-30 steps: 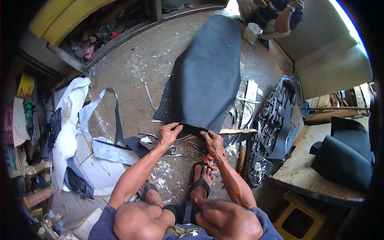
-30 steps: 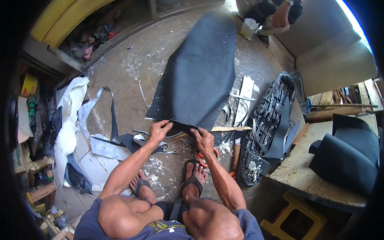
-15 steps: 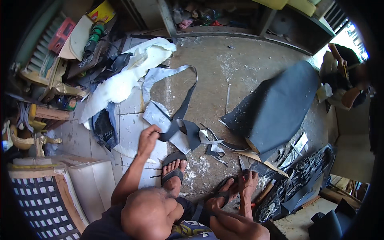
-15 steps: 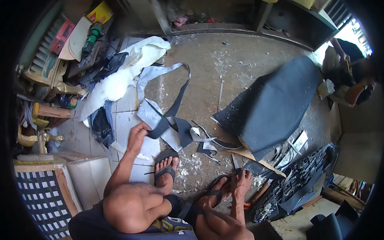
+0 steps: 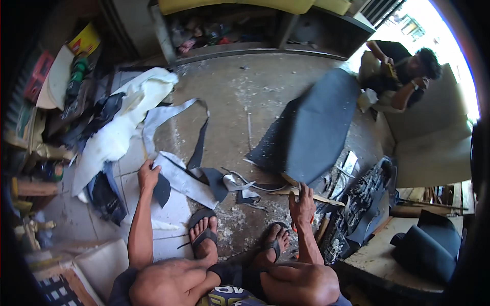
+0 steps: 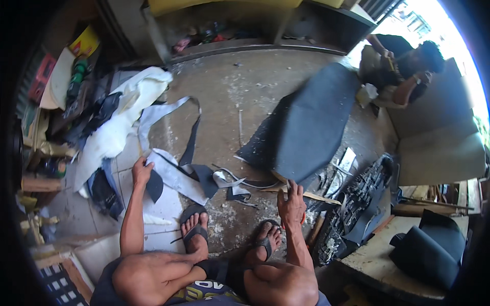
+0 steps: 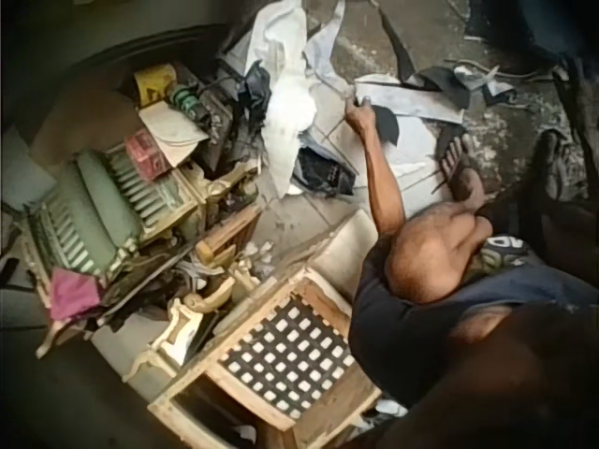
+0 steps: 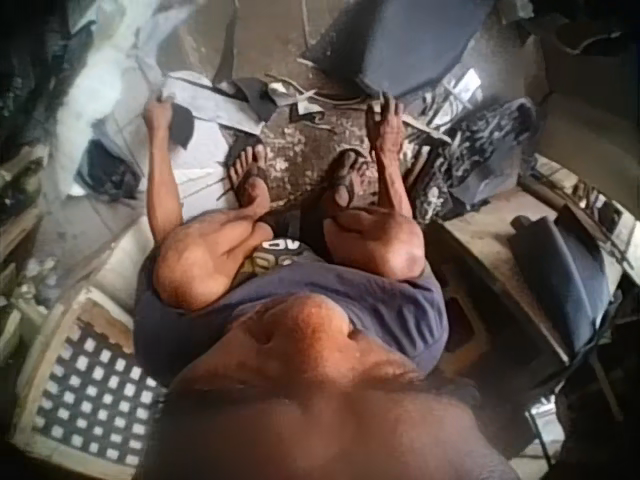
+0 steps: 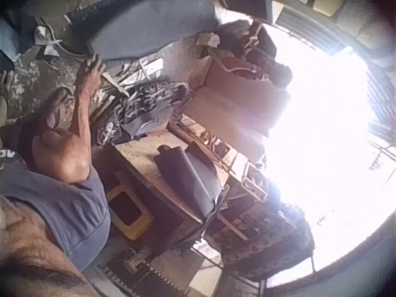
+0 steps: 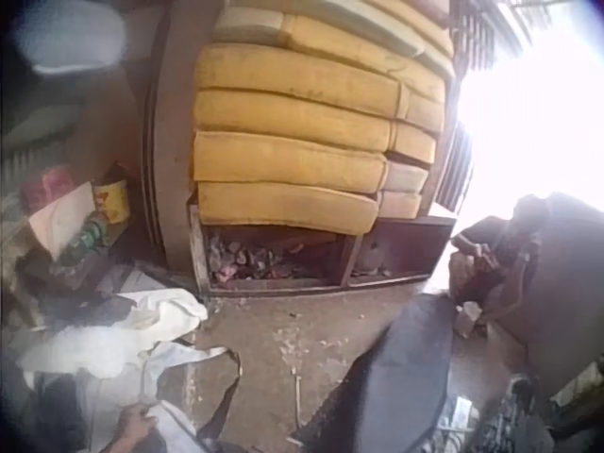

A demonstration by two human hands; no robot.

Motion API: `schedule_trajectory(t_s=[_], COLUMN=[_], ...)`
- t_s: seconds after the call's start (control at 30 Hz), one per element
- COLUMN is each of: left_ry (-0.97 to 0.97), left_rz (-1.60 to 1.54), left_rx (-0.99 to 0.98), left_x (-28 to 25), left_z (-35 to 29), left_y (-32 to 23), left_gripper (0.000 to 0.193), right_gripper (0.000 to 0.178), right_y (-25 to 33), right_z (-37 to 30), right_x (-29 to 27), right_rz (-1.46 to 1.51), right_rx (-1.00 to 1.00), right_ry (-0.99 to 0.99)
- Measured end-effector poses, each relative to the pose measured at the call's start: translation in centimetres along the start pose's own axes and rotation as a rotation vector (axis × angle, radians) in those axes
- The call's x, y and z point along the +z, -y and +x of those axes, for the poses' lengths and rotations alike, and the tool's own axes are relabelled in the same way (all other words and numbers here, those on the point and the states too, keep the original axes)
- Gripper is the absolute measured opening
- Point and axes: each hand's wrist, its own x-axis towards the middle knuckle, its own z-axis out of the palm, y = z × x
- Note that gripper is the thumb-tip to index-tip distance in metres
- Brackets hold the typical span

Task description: The person cuts a strip of material from a larger piece of grey upholstery fabric using shears, then overlays the cut strip onto a dark upholstered component.

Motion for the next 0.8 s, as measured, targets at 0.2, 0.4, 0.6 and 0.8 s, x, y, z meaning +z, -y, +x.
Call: schedule_trajectory(t_s=[0.2,0.4,0.6,0.8], left_ry=[-0.176,-0.639,-0.292,0.346], left_rz=[-0.225,-0.711,-0.480,-0.246], left_rx=[-0.034,-0.221,0.268,0.942], left_x=[-6.4,-17.8,-25.0,-31.2], left_z=[-0.2,-5.5,-7.3,-22.1], left_y=[2.5,-8.2,-20.6,-46.5], left_gripper=[0.042,0.046,0.027,0.090], right_gripper=[0.033,0.014,0.012,0.027], right_y=[-3.1,-6.9,4.3,17.3], right_z=[6.1,11.5,16.2,11.6], right_x=[0.0,-2.0,-24.7,-40.9], right_rz=[-0.059,0.357,0.264,-0.111], right_rx=[-0.095,0.251,0.203,-0.045], right_ry=[0.185,0.060,-0.372,0.302])
